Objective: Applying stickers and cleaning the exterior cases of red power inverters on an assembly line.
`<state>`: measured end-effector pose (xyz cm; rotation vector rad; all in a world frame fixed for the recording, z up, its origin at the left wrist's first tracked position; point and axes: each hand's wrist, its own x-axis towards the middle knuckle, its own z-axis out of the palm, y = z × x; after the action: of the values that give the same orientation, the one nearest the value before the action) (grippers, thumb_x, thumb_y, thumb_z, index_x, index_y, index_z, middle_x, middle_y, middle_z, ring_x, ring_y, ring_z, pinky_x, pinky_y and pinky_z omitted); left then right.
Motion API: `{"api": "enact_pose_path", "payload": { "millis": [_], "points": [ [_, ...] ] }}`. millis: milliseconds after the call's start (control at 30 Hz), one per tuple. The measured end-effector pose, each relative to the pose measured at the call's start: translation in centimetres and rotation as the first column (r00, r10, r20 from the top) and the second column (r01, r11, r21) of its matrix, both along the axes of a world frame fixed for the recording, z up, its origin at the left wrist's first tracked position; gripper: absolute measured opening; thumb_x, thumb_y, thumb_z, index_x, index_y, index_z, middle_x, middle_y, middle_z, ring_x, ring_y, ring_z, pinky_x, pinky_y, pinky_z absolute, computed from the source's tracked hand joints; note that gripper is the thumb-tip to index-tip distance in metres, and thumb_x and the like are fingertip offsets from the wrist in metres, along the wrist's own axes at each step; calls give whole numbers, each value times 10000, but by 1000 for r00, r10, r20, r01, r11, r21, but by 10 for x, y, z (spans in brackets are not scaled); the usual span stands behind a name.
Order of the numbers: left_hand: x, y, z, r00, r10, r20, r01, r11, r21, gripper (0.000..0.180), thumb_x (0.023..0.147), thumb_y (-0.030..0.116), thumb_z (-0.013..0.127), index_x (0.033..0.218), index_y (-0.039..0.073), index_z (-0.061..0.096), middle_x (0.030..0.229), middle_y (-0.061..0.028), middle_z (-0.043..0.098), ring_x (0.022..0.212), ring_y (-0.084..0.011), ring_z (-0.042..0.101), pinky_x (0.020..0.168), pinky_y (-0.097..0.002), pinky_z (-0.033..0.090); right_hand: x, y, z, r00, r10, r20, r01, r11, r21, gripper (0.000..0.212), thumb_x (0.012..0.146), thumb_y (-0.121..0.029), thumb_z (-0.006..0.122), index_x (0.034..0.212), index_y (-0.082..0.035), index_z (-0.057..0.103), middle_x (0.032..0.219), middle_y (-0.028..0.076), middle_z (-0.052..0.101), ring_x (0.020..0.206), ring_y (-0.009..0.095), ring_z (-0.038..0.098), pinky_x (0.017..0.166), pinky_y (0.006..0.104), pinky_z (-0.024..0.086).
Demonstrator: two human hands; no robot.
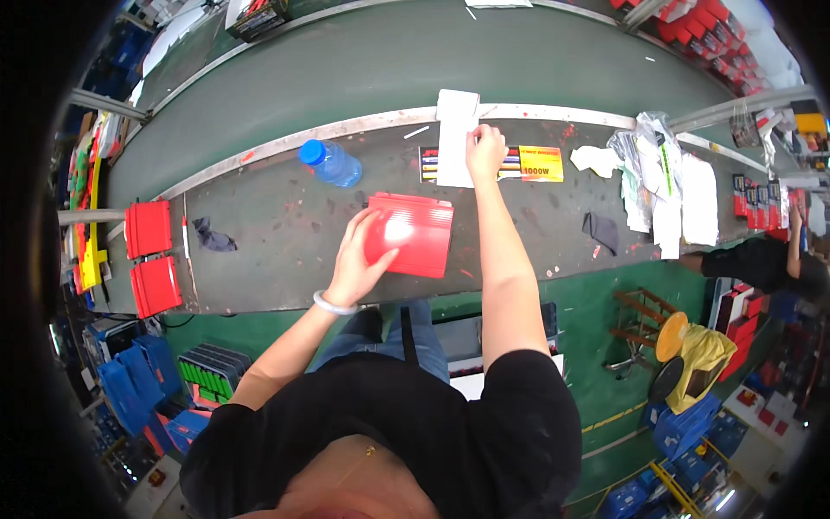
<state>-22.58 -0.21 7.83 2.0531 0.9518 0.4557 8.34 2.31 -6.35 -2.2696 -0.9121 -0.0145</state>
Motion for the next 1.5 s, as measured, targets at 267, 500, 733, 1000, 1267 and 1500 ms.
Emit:
{"api": "enact_pose_path", "payload": {
  "millis": [267,500,733,1000,1267,1500],
  "points": [
    [-20,1,-6,996,-25,84,28,999,-34,649,762,209,726,1319,46,437,1353,-185,408,1236,-379,445,1005,-419,407,-23,25,46,990,-141,2,104,725,-681,957,611,-632,760,1241,30,476,1298,162,443,1262,318,380,991,507,350],
    [-50,-9,-16,995,81,59,-75,993,-92,679,758,183,744,1334,39,416,1363,-160,396,1015,-261,587,859,-365,498,-20,42,23,950,-312,-29,237,776,-584,818,586,-466,828,1183,-12,503,1238,159,488,1206,313,431,972,479,369],
    [-57,-3,-4,976,111,188,-80,983,-165,602,780,143,728,1303,22,454,1308,-149,461,1001,-234,589,867,-343,491,-72,8,76,976,31,-214,78,874,480,93,739,13,662,822,-13,629,783,83,614,683,180,590,663,283,471],
    [-73,-2,54,699,628,342,-113,570,-814,317,926,245,599,1168,90,467,990,-12,533,914,-114,557,836,-278,469,-196,-102,189,899,292,327,-412,819,400,259,575,47,621,800,-76,656,801,51,585,768,245,563,681,350,417],
    [-128,-11,84,872,373,316,217,285,-934,351,890,215,650,1145,-10,566,1031,-88,640,917,-139,622,820,-264,504,-264,-117,217,810,405,424,-556,759,337,278,547,68,617,781,-74,665,776,34,567,747,230,539,693,339,420],
    [-176,-10,84,772,439,460,376,268,-887,181,917,123,591,1046,2,629,953,-100,678,813,-131,652,747,-242,538,-302,-113,231,779,505,372,-606,760,235,340,572,27,636,889,-91,671,872,54,583,830,250,562,723,358,426]
  ]
}}
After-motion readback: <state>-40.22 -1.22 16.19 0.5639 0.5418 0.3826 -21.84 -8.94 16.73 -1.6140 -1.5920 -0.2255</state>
